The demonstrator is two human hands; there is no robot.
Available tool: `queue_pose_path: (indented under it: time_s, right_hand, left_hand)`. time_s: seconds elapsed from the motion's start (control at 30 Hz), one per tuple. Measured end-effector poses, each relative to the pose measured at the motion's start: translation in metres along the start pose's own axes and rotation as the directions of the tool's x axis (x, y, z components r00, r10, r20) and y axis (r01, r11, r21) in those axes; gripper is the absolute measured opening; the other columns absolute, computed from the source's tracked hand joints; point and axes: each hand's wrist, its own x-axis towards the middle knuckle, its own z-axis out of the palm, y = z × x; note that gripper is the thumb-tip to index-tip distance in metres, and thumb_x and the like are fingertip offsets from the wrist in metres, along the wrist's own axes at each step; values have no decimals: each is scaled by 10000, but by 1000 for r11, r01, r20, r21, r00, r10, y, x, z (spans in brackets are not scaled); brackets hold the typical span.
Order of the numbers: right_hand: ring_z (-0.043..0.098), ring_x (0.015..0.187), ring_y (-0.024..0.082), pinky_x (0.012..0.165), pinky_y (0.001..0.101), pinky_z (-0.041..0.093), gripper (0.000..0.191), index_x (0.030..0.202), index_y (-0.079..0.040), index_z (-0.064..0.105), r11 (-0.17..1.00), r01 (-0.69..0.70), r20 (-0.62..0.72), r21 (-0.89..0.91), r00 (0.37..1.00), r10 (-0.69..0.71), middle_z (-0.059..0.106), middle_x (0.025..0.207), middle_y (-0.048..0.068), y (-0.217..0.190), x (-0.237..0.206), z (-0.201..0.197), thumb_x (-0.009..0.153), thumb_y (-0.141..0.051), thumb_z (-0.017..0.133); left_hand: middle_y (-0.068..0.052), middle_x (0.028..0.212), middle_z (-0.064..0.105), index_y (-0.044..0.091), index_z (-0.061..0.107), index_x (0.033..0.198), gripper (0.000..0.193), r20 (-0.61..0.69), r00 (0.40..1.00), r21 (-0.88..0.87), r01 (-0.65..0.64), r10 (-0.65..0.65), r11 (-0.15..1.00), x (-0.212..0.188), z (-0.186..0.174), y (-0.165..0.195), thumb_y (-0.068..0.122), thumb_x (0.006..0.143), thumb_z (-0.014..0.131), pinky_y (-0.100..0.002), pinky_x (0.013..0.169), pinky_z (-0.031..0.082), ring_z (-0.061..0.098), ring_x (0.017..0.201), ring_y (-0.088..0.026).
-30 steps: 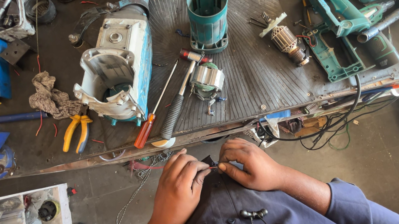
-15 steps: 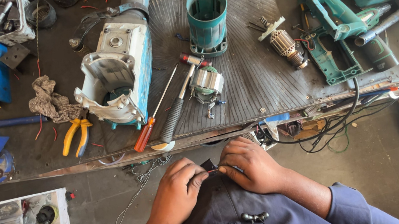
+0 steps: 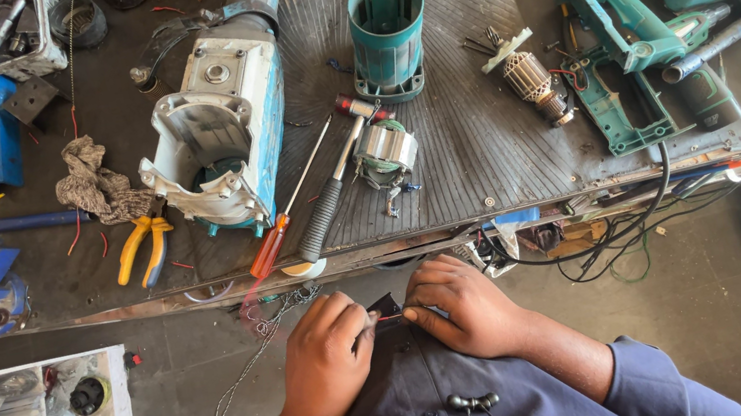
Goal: The person strips insulation from red and black wires using pliers, twists the exposed strands, and connects them to a small motor component. They repeatedly strip, twist, and attach wires while working at a cluttered workbench.
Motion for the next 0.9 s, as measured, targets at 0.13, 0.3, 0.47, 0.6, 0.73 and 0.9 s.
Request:
queue_pose_path:
  time_s: [0.13, 0.3, 0.47, 0.6, 0.73, 0.9]
  right_hand:
    - [640, 945, 305, 855, 424, 480, 135, 917, -38, 687, 1000, -5, 1, 14, 1000, 5, 679, 949, 94, -1, 0, 2, 929, -172, 701]
    - [641, 943, 309, 849, 428, 477, 136, 913, -36, 685, 1000, 5, -4, 8, 1000, -5, 680, 949, 97, 0, 0, 2, 932, -170, 697]
    - [647, 922, 295, 828, 420, 477, 122, 912, -40, 685, 1000, 13, -26, -5, 1000, -13, 683, 935, 86, -1, -1, 2, 920, -161, 704]
    - [642, 896, 290, 807, 415, 474, 128, 896, -40, 679, 999, 33, -34, -18, 999, -33, 681, 912, 82, -1, -1, 3, 917, -161, 717]
    - [642, 898, 290, 812, 415, 474, 130, 895, -36, 675, 999, 35, -34, 9, 999, -35, 675, 910, 85, 0, -2, 5, 925, -157, 711]
    - [642, 904, 293, 818, 419, 470, 134, 889, -33, 679, 1000, 7, -18, 28, 1000, -6, 677, 911, 89, 1, -2, 8, 929, -160, 699]
  left_hand:
    - [-62, 769, 557, 70, 574, 733, 238, -80, 997, 121, -6, 15, 993, -1, 3, 5, 81, 780, 807, -419, 617, 478, 601, 710, -273]
    - [-69, 864, 606, 26, 617, 901, 259, 34, 987, -67, 160, -158, 985, 2, 4, 4, 159, 769, 796, -407, 659, 521, 655, 774, -277]
    - [-100, 918, 635, 33, 688, 897, 289, 199, 977, -130, 109, -81, 986, 0, -3, -5, 302, 834, 774, -424, 718, 523, 652, 855, -314]
    - [-77, 889, 640, 54, 692, 817, 200, 266, 957, -186, 168, -115, 968, -1, -3, -14, 193, 959, 685, -392, 778, 524, 656, 864, -282]
    - [-78, 883, 636, 41, 677, 818, 124, 202, 978, -208, 93, -51, 974, 0, -4, -15, 131, 884, 729, -396, 756, 512, 641, 850, -288]
    - [-64, 898, 621, 56, 642, 827, 147, 89, 996, -142, -18, 30, 990, 2, -9, -8, 123, 815, 773, -417, 766, 497, 633, 865, -286]
